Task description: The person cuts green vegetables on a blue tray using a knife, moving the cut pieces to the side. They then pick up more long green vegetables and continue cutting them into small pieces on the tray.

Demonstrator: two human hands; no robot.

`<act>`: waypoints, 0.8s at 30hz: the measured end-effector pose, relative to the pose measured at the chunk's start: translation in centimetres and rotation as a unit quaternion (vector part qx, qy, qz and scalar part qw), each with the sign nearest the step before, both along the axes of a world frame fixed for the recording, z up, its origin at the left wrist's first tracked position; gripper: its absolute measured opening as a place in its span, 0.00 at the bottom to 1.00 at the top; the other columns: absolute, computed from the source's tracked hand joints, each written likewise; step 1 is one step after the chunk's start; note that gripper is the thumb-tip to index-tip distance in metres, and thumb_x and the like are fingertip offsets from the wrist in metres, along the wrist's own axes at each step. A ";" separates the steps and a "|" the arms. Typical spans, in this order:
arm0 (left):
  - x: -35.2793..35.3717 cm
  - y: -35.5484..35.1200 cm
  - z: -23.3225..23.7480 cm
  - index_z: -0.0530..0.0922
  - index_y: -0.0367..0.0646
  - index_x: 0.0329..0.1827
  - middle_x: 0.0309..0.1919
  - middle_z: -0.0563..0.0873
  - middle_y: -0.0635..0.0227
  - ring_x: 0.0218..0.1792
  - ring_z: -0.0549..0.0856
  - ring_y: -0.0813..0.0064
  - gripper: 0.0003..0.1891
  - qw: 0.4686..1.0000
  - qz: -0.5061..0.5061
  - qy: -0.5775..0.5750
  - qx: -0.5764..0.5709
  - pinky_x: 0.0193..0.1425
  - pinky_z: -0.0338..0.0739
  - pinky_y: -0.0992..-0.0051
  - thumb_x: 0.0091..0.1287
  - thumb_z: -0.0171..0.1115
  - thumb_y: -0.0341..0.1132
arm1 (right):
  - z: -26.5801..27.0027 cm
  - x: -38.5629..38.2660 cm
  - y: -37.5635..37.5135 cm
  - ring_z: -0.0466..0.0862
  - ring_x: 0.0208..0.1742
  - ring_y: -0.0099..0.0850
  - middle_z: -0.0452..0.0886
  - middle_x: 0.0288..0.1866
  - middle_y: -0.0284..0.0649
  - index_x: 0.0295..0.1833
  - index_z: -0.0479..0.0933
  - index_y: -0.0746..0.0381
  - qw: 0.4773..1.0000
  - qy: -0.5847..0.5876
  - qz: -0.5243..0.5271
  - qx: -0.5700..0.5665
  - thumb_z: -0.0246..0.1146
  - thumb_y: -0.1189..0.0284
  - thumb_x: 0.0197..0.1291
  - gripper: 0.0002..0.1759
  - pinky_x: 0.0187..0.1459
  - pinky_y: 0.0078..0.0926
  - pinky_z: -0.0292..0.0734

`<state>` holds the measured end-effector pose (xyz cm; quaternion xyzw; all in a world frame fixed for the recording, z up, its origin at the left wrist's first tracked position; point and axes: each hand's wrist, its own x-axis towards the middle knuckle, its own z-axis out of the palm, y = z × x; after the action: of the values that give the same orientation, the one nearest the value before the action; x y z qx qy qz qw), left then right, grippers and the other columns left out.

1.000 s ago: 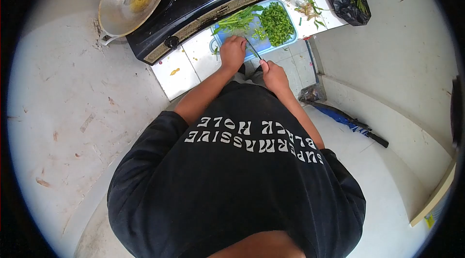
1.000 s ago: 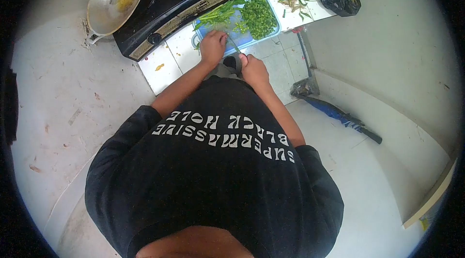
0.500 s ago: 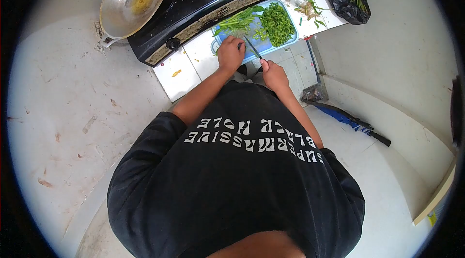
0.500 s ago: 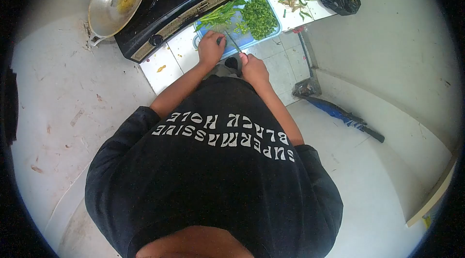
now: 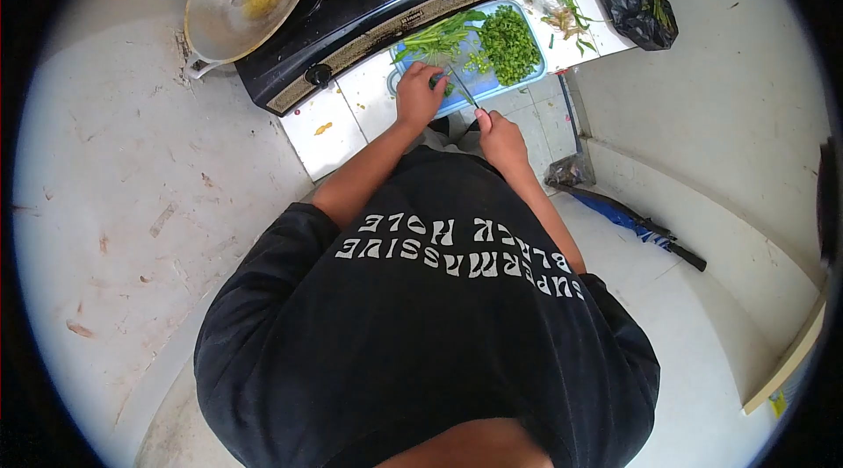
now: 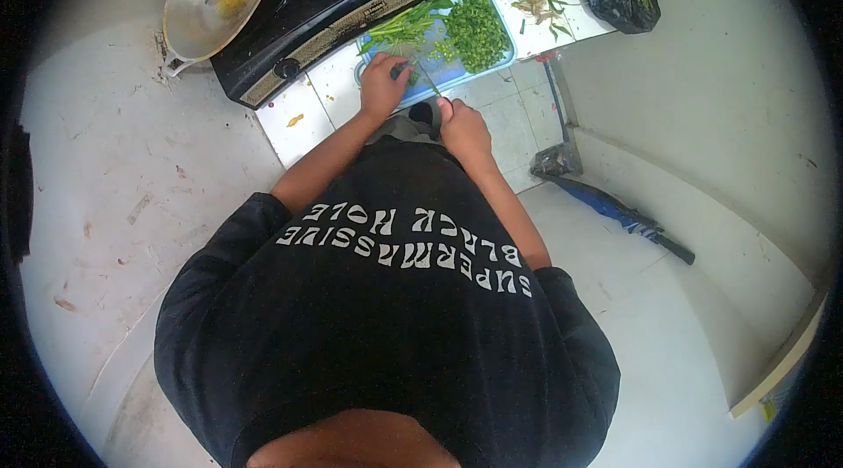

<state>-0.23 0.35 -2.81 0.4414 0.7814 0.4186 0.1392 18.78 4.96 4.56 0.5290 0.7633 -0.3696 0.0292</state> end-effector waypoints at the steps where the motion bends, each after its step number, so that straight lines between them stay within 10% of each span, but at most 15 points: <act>1: 0.0 0.0 -0.2 0.88 0.41 0.40 0.36 0.85 0.59 0.40 0.87 0.55 0.09 1.000 0.003 -0.011 0.008 0.46 0.81 0.60 0.59 0.77 0.34 | 0.0 0.0 0.0 0.85 0.46 0.66 0.86 0.40 0.65 0.46 0.82 0.67 1.000 -0.001 -0.001 -0.002 0.50 0.51 0.79 0.29 0.48 0.62 0.79; 24: -0.6 1.4 0.6 0.85 0.43 0.38 0.31 0.86 0.60 0.35 0.87 0.57 0.11 0.993 0.051 -0.053 -0.095 0.41 0.81 0.58 0.55 0.79 0.33 | 0.2 0.5 1.6 0.85 0.53 0.64 0.86 0.47 0.65 0.49 0.83 0.67 0.994 -0.086 0.025 -0.059 0.45 0.48 0.80 0.33 0.54 0.60 0.78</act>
<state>-0.87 1.72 -2.19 0.3630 0.8304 0.3721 0.2004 19.27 6.60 4.78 0.5369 0.7478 -0.3666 0.1348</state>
